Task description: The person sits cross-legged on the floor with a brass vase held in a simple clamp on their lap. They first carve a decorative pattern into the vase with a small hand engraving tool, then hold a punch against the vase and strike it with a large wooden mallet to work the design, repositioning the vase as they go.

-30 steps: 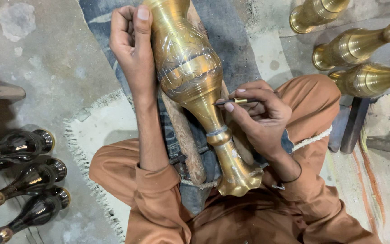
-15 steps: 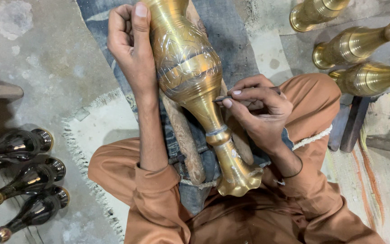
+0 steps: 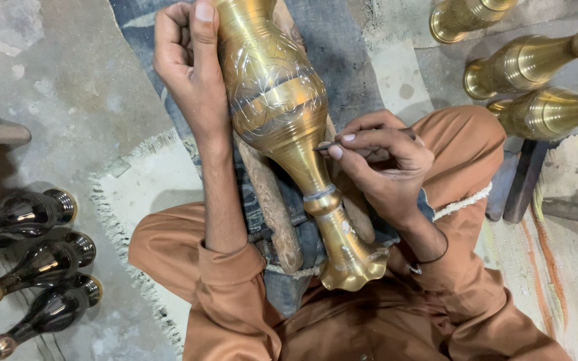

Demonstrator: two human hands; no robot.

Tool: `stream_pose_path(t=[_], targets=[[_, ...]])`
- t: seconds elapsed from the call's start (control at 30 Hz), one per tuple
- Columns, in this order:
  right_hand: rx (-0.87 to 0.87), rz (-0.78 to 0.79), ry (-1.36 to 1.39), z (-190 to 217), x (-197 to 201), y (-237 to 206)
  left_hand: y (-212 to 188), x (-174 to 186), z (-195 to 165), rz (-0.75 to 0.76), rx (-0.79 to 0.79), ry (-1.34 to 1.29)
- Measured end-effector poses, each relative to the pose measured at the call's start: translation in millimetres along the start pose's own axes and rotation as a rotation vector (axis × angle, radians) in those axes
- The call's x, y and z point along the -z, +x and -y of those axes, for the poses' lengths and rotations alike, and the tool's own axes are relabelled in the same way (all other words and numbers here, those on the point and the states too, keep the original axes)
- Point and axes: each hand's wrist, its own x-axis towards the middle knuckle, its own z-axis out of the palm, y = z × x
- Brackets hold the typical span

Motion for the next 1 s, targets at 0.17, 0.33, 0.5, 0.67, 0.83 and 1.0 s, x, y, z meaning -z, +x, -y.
stream_pose_path(t=[0.17, 0.33, 0.5, 0.67, 0.83, 1.0], targets=[[-0.034, -0.011, 0.059, 0, -1, 0, 0, 0, 0, 0.016, -0.002, -0.053], [-0.021, -0.036, 0.015, -1, -2, -3, -1, 1, 1, 0.012, -0.002, -0.046], [-0.026, -0.043, 0.066, 3, -4, -7, -1, 1, 2, 0.005, 0.026, -0.056], [-0.050, -0.054, -0.002, 4, -4, -6, -2, 1, 2, 0.011, 0.022, -0.064], [-0.063, -0.064, 0.000, 9, -6, -9, -3, 1, 2, 0.004, 0.035, -0.086], [0.023, -0.056, 0.022, 12, -8, -9, -1, 1, 3, -0.002, -0.020, 0.004]])
